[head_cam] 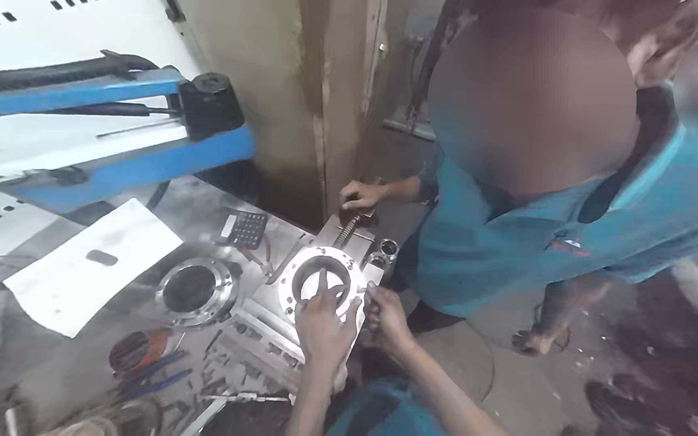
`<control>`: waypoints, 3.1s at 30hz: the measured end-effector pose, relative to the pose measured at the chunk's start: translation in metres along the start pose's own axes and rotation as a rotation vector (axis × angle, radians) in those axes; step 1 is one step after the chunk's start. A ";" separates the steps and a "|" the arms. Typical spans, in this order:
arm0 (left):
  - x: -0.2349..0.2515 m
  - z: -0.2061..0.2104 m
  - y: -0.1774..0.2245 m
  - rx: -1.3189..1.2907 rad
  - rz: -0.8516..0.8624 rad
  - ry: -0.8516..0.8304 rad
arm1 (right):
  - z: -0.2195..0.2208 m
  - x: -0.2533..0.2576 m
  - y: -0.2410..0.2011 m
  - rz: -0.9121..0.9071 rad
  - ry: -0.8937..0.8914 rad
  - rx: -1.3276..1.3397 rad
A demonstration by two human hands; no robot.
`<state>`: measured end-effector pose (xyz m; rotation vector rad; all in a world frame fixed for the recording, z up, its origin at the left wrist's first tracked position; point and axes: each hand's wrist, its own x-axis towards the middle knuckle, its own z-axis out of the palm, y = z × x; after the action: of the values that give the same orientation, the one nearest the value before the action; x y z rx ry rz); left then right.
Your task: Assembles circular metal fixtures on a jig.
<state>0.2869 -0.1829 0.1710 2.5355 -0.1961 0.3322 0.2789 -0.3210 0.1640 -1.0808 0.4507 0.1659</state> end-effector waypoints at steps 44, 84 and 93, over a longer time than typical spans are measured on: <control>0.006 -0.020 0.001 -0.110 -0.069 -0.168 | -0.007 0.007 0.007 -0.073 -0.045 -0.153; 0.031 -0.065 -0.011 -0.728 -0.220 -0.500 | -0.084 -0.013 0.016 0.038 0.176 -0.017; 0.019 -0.057 -0.007 -0.605 -0.084 -0.427 | -0.073 -0.013 0.021 -0.037 0.341 -0.161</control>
<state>0.2958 -0.1460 0.2187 1.9719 -0.2993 -0.2752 0.2400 -0.3740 0.1239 -1.2810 0.7314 -0.0173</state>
